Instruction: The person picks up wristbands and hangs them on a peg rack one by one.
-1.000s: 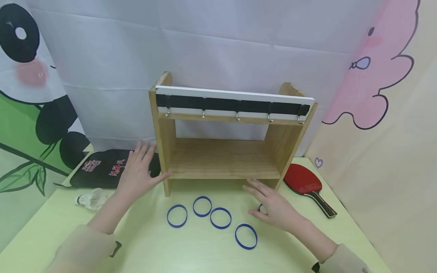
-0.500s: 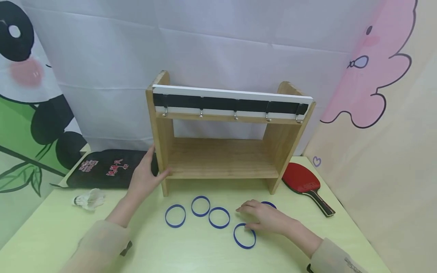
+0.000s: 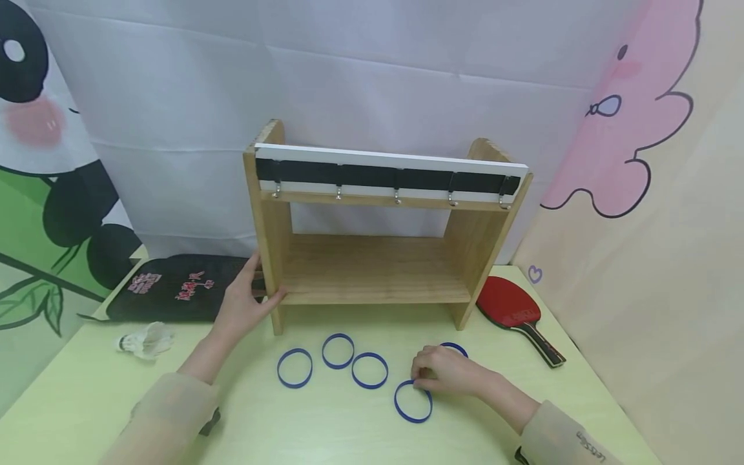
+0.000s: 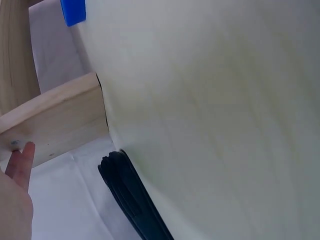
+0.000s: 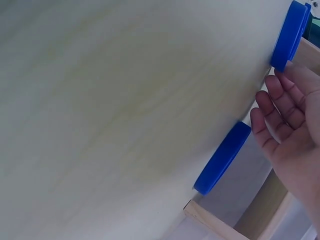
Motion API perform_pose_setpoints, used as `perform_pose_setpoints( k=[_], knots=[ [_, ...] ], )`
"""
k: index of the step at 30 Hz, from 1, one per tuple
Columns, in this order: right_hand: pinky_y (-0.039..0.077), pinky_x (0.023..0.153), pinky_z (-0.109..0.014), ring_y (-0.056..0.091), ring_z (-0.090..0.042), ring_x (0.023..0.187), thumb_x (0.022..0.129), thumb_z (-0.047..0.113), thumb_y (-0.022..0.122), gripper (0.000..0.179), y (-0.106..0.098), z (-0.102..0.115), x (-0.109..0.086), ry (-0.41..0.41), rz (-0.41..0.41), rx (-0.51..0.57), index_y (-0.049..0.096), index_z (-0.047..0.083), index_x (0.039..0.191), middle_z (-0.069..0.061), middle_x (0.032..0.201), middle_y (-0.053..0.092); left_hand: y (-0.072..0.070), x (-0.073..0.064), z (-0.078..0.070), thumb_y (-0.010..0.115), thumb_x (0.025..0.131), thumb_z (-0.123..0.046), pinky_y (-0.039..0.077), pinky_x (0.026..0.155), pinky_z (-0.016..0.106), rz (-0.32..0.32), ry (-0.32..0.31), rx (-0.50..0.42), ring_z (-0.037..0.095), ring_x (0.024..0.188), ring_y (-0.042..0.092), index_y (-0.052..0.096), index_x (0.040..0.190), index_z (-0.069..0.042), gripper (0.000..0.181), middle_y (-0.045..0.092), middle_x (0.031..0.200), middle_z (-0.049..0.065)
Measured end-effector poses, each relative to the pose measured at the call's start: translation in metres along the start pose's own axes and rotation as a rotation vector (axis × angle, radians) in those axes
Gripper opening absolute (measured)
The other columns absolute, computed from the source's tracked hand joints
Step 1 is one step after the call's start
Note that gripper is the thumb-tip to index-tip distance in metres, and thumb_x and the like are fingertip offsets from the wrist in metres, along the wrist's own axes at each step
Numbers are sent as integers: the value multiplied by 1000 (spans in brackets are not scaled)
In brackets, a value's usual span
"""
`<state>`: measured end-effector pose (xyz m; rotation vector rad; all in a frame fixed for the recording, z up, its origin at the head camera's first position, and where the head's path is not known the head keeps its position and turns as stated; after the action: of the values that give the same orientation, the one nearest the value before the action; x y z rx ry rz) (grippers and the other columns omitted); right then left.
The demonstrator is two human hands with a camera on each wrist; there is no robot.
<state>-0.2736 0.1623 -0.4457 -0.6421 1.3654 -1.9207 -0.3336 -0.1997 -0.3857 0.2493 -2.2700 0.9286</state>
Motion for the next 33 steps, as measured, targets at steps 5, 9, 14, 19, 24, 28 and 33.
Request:
perform_pose_setpoints(
  k=[5,9,14,19,24,28,33],
  knots=[
    [48,67,-13,49,2,74,85,22,71,5,1,-2,1,43,13,37,67,23,83,20,78,58,0,0,2,78,77,-11,62,64,34,36,14,-36,36,106,57,11,153,-26,103,48,128,21],
    [49,67,-13,50,2,73,85,20,71,5,-1,0,1,62,18,68,67,23,83,19,78,58,-2,0,-1,78,77,-7,62,62,35,49,26,-74,40,105,57,12,152,-24,102,46,129,24],
    [51,66,-13,52,2,73,85,16,70,6,-6,4,0,74,19,120,67,19,83,16,78,61,-3,-1,-2,77,77,-5,61,61,35,53,24,-91,43,100,60,15,151,-23,99,45,128,25],
    [51,62,-14,53,1,69,85,12,69,5,-11,8,-1,90,26,196,66,16,84,13,78,64,0,-2,0,77,78,-6,62,62,35,57,0,-103,43,98,62,15,151,-24,98,46,128,25],
    [54,61,-15,55,0,70,84,9,70,7,-18,10,-2,61,-12,244,65,13,86,6,80,67,1,-1,0,77,78,-6,62,63,35,51,1,-116,43,105,58,16,151,-25,97,46,128,23],
    [55,64,-15,56,0,72,84,9,70,10,-26,12,-1,47,-40,252,64,14,88,6,82,66,1,-1,-1,76,78,-5,61,64,34,43,2,-123,42,106,57,16,151,-24,97,45,131,21],
    [55,63,-17,56,-3,73,84,11,71,12,-42,20,1,70,-94,257,63,18,91,12,81,63,1,-2,-2,76,78,-5,61,63,34,37,-1,-121,39,110,54,16,151,-24,96,45,132,20]
  ],
)
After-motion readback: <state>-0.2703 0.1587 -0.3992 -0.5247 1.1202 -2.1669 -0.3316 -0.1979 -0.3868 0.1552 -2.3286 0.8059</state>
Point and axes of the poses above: each hand's wrist, its own x-axis towards the middle knuckle, its own y-axis out of the palm, z = x × y, the point moved 6 cm from there along x, towards the middle knuckle
